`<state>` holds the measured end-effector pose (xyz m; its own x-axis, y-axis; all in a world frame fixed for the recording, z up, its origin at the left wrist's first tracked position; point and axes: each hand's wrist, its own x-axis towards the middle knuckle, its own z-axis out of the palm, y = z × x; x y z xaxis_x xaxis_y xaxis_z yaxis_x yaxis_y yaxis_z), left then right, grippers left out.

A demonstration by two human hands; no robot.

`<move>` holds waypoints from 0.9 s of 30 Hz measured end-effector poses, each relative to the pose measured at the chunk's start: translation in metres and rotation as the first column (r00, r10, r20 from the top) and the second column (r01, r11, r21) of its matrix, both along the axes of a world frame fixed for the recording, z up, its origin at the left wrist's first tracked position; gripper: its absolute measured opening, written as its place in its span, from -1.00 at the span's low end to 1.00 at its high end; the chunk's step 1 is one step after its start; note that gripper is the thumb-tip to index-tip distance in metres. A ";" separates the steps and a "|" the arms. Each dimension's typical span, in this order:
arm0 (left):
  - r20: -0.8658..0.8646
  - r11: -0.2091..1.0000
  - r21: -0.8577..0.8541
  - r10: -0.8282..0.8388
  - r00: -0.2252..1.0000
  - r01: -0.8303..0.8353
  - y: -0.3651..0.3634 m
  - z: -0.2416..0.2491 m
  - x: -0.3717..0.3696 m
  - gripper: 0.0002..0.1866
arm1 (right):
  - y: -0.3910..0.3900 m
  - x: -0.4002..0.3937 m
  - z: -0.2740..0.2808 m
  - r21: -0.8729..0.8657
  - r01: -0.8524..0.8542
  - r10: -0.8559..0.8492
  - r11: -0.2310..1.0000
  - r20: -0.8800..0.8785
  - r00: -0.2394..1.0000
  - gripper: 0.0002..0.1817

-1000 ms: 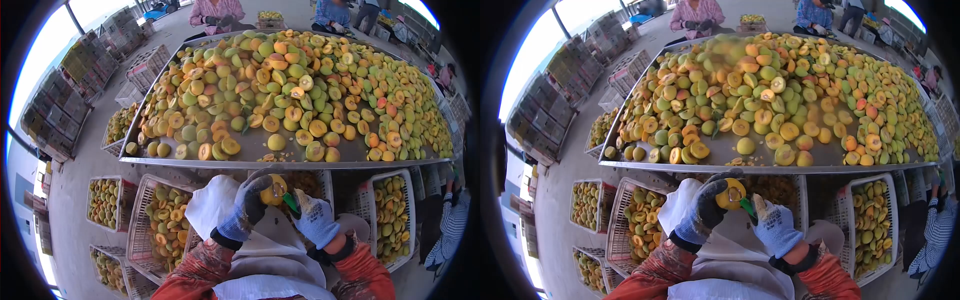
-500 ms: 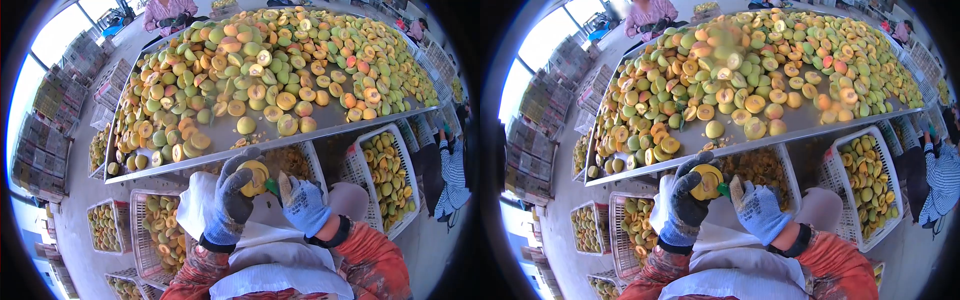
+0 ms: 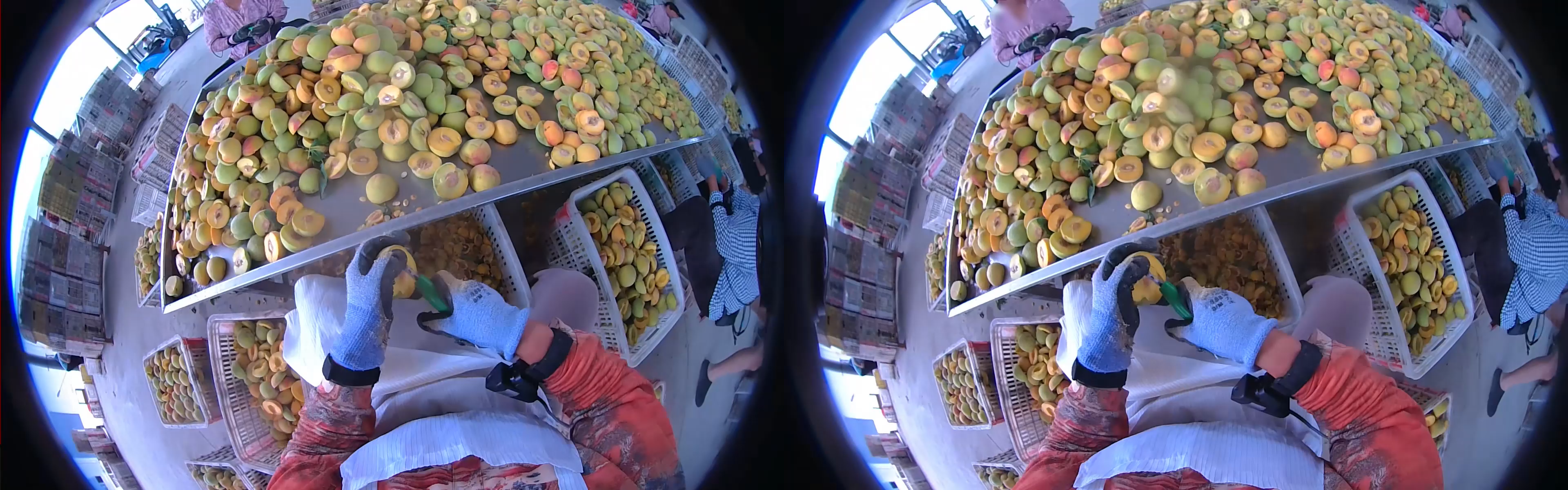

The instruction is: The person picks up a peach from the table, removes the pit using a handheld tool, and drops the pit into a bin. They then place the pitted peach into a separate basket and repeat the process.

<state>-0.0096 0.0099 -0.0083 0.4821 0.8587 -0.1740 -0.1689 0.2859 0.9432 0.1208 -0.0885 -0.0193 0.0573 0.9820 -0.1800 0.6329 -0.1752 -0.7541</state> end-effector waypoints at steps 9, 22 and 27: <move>0.005 0.813 0.523 0.296 0.955 -0.254 -0.008 -0.032 0.037 -0.68 | -0.004 -0.016 0.008 0.126 0.184 -0.200 0.975 0.135 0.970 -0.53; -0.362 0.685 0.724 0.281 0.889 0.078 0.013 0.012 0.022 -0.73 | 0.009 -0.017 0.019 0.169 0.100 -0.021 0.981 -0.418 0.908 -0.54; -0.242 0.616 0.788 0.321 0.915 -0.008 0.010 0.013 0.030 -0.74 | 0.015 -0.014 0.017 0.347 0.178 -0.090 0.921 -0.256 0.963 -0.55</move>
<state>0.0204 0.0199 0.0044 0.3648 0.8091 0.4608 0.2227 -0.5563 0.8006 0.1070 -0.0738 -0.0026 0.1930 0.9674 0.1639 0.4239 0.0684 -0.9031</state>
